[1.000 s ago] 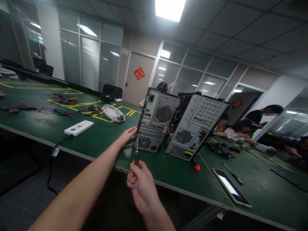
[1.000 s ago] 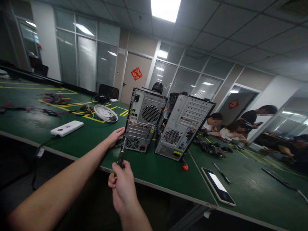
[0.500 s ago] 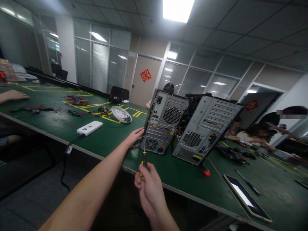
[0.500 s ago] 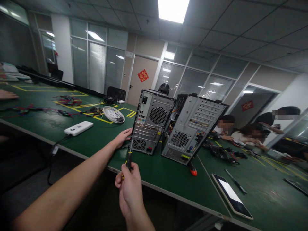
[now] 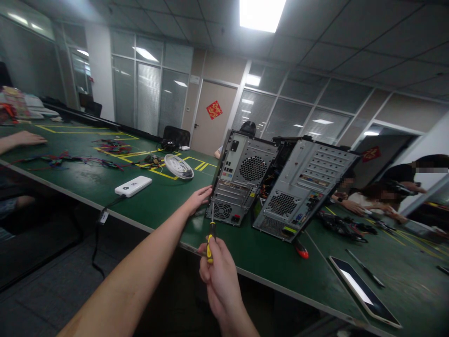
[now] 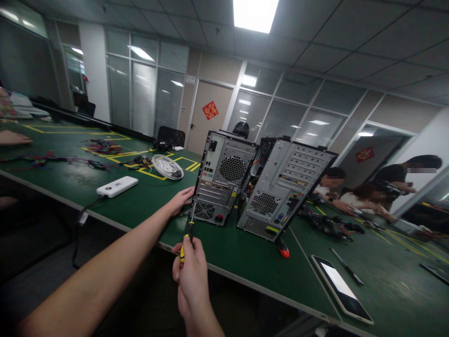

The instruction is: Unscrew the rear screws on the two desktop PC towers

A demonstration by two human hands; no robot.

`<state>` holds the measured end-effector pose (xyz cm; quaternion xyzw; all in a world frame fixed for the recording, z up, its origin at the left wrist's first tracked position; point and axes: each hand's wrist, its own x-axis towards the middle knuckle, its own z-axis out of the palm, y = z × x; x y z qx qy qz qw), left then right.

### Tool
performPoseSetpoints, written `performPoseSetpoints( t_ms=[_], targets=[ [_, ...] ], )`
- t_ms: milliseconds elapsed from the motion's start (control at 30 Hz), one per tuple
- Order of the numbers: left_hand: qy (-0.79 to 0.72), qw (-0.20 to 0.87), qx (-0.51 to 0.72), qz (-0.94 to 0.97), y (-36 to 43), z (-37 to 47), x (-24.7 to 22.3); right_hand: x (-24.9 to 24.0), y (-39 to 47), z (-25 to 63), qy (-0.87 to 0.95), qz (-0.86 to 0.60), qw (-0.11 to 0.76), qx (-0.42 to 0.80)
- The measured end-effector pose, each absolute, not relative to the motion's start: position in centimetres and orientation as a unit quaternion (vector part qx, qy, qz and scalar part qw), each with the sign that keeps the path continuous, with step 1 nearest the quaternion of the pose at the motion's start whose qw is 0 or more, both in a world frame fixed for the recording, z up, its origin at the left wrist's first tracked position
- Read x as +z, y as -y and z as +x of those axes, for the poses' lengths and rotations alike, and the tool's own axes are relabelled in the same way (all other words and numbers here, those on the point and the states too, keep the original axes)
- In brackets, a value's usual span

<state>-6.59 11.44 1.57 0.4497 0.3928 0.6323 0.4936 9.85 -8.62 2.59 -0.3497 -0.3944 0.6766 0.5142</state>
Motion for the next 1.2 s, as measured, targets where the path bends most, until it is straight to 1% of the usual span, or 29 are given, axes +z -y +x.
performPoseSetpoints(
  t_ms=[533,733,933,1200],
  targets=[
    [-0.386,0.497,0.632,0.452,-11.5,-6.6,1.6,2.2,8.2,10.7,0.38,-0.355,0.463,0.718],
    [-0.378,0.503,0.633,0.451,-11.7,-6.6,1.5,1.9,8.1,11.0,0.375,-0.348,0.488,0.707],
    [-0.374,0.503,0.636,0.45,-11.9,-6.7,1.2,1.6,8.9,11.2,0.378,-0.331,0.492,0.711],
    [-0.369,0.501,0.636,0.456,-11.8,-6.6,1.4,-1.5,7.2,11.4,0.411,-0.375,0.552,0.621]
  ],
)
